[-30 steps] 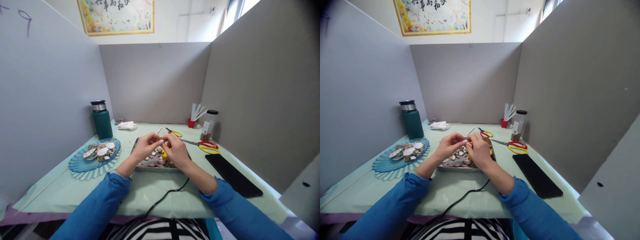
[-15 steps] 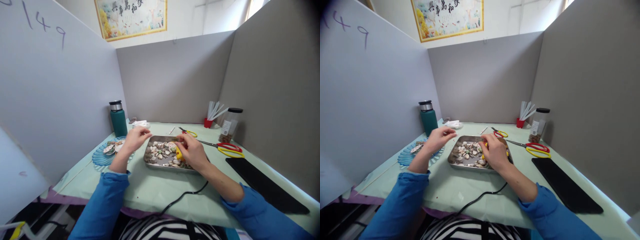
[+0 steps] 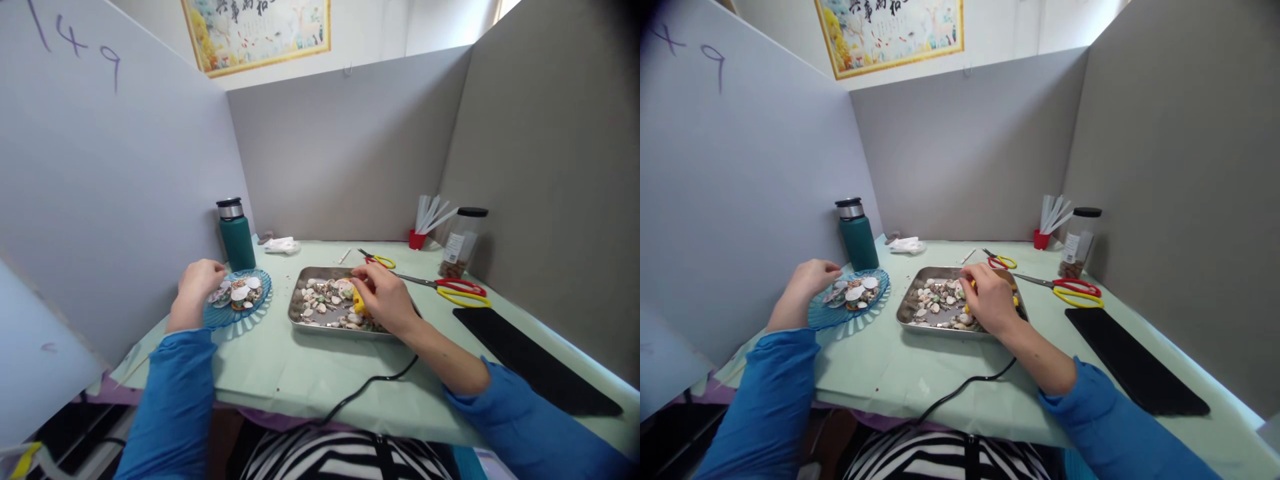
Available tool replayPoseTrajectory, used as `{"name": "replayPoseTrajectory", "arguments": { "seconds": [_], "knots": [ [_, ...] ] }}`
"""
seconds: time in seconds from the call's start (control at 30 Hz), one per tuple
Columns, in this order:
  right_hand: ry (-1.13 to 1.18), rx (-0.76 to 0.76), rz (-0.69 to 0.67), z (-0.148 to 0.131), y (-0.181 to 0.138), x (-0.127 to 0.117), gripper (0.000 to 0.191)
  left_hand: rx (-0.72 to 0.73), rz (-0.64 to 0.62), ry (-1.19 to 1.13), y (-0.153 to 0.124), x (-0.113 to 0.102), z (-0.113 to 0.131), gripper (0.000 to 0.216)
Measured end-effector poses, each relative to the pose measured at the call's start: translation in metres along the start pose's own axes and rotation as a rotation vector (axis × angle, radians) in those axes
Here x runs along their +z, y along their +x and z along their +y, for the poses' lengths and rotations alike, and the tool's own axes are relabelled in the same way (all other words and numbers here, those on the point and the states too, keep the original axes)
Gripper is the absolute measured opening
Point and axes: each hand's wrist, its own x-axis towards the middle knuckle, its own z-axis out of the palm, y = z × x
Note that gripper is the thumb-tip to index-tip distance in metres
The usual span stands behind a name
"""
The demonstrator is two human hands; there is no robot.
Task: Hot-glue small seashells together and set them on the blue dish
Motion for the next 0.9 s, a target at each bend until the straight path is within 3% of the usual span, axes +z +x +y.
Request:
{"name": "replayPoseTrajectory", "arguments": {
  "seconds": [0.17,0.33,0.4,0.5,0.63,0.8,0.9],
  "knots": [
    [-0.011,0.011,-0.055,0.000,0.009,-0.019,0.011,0.092,0.109,-0.063,-0.010,-0.019,0.019,0.037],
    [-0.219,0.011,-0.506,0.012,0.011,-0.052,0.018,0.384,0.107,-0.173,-0.024,-0.025,0.070,0.031],
    [-0.314,0.008,-0.601,0.019,0.007,-0.059,0.021,0.496,0.059,-0.214,-0.028,-0.017,0.095,0.030],
    [-0.407,-0.015,-0.577,0.028,-0.002,-0.058,0.022,0.634,-0.063,-0.212,-0.033,0.004,0.130,0.028],
    [-0.540,-0.008,-0.495,0.031,-0.011,-0.047,0.028,0.702,-0.173,-0.035,-0.046,0.035,0.159,0.024],
    [-0.554,0.039,-0.608,0.033,-0.005,-0.048,0.013,0.775,-0.212,0.057,-0.057,0.057,0.165,0.024],
    [-0.292,0.161,-0.546,0.041,0.003,-0.062,0.016,0.801,-0.189,0.100,-0.058,0.061,0.164,0.027]
  ]
}}
